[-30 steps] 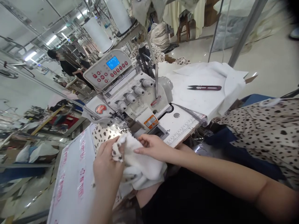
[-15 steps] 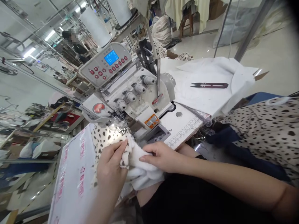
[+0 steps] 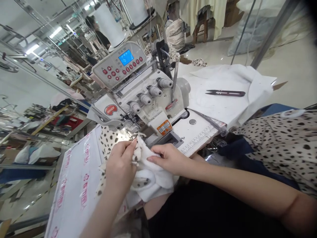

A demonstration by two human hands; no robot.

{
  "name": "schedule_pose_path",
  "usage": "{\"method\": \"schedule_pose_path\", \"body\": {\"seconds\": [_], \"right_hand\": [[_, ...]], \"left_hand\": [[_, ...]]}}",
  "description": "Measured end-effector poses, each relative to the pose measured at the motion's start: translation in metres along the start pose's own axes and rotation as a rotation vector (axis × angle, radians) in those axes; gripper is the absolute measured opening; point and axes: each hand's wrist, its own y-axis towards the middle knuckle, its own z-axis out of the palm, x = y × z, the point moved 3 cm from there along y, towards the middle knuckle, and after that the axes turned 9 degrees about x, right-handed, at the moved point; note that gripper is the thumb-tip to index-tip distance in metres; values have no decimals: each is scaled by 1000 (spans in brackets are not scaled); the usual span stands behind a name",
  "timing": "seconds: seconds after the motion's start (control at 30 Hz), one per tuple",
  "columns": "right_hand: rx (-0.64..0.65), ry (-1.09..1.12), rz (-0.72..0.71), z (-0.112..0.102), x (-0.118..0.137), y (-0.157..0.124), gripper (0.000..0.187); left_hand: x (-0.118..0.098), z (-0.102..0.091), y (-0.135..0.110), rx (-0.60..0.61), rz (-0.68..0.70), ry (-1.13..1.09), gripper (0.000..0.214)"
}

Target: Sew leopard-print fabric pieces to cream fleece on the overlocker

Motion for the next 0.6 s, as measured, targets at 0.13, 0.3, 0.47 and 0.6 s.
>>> {"method": "schedule_pose_path", "body": {"seconds": [0.13, 0.3, 0.47, 0.6], "right_hand": [[48, 9, 40, 4, 3, -6, 23], [67, 32, 71, 8, 3, -17, 25], [70, 22, 55, 9, -3, -15, 30], [45, 24, 30, 5, -4, -5, 32]], "left_hand": [[-10, -8, -5, 8, -145, -163, 40], [-22, -3, -14, -40, -134, -104, 44], [-17, 5, -15, -66, -21, 5, 50], [-6, 3, -5, -50, 34, 29, 50]]}}
